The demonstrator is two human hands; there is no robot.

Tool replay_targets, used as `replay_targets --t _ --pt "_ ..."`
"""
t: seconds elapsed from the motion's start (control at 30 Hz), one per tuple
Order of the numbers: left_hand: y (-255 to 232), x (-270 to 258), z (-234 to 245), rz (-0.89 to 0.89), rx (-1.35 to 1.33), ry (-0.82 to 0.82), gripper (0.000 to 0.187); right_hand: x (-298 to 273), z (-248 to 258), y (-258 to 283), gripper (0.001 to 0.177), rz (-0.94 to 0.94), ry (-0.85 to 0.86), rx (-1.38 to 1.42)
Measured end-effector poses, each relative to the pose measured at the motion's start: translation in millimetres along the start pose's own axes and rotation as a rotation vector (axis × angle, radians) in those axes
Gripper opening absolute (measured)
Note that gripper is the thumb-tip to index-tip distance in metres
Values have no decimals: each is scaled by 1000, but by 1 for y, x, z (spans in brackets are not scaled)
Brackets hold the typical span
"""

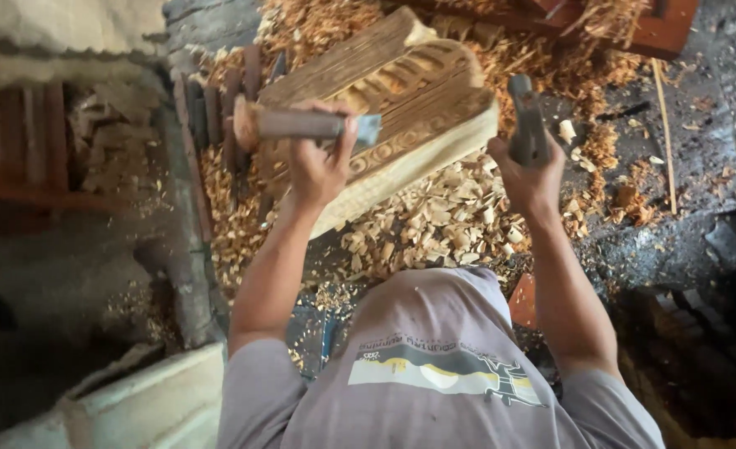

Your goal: The person uses a hammer and a chisel to carve ornate patterns into a piece of wood, striking the chisel with the hammer and clearing away wood shavings.

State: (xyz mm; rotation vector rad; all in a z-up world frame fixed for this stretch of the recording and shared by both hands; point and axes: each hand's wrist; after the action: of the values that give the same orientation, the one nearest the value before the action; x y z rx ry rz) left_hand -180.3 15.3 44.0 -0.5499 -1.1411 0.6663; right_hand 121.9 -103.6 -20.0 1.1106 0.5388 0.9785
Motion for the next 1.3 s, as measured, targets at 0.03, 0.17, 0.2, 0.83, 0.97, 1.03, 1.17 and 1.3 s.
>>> replay_targets --t 0.03,0.17,0.2,0.83,0.97,1.03,1.17,1.3 --pt "0 -1 2 83 -29 -32 20 -2 3 3 27 74 24 5" --pt "-1 -23 32 -118 46 -284 22 3 11 14 27 232 60 41" --pt "0 -32 46 -7 -38 -324 19 12 10 18 24 323 24 27" --pt "65 -15 70 217 -613 -693 27 19 -66 -5 51 77 -202 464" --pt "51 -16 82 279 -651 -513 32 6 -45 16 46 226 -173 223" --pt "44 -13 94 265 -735 -379 31 -4 -30 28 39 202 -165 15" --pt "22 -12 91 158 -575 16 23 -15 0 66 34 230 -2 -340" --pt "-2 -16 58 -9 -313 197 19 -22 16 91 24 477 97 -401"
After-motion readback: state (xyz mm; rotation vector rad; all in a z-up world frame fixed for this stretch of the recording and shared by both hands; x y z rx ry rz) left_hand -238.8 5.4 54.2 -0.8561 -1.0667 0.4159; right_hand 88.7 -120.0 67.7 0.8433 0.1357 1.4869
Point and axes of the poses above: each hand's wrist, its own x-axis towards the middle knuckle, its own z-axis out of the back of the hand, y = z × x, and after that the axes turned 2 degrees about z, right-handed
